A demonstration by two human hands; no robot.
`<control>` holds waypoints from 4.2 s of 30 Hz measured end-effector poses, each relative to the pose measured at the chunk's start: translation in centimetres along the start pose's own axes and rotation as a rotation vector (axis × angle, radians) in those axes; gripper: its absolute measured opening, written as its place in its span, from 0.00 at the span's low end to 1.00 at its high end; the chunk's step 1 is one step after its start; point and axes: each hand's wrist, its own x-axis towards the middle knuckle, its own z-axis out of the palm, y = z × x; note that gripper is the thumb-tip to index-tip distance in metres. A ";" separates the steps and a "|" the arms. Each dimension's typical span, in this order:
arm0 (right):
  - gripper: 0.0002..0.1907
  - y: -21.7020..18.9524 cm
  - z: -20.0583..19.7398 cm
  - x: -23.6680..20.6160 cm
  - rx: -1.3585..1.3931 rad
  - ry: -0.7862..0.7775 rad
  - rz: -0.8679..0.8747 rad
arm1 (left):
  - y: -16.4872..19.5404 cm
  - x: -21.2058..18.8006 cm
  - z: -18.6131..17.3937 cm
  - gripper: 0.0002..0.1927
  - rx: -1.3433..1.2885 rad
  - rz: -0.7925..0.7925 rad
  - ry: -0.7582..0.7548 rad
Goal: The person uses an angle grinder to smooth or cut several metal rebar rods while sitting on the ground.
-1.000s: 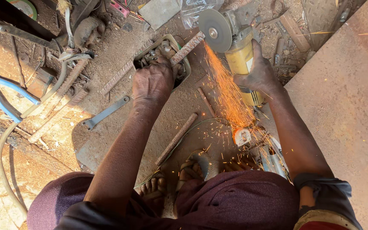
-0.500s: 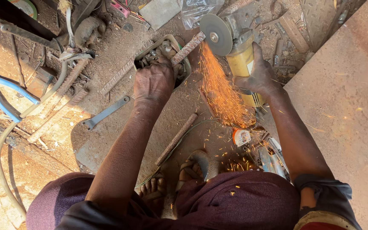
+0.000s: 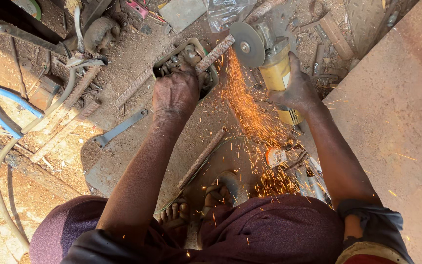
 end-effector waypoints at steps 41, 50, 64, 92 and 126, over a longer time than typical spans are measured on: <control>0.60 -3.4 -1.3 -2.5 0.096 0.041 0.108 | 0.0 -0.2 0.6 0.33 0.123 0.037 -0.038; 0.59 -1.8 -1.9 -5.4 0.000 0.031 0.112 | 0.0 0.1 0.1 0.34 0.126 0.016 -0.077; 0.57 -0.1 -1.7 -9.1 0.355 0.144 0.019 | -1.3 0.3 -0.7 0.34 -0.184 -0.084 -0.129; 0.57 -5.7 -3.1 -11.0 0.294 0.188 -0.092 | -5.2 -4.1 -8.8 0.37 -1.109 -0.155 -0.565; 0.56 -4.4 -3.2 -11.5 0.108 0.189 -0.070 | -2.8 -4.4 -8.1 0.31 -1.152 -0.206 -0.495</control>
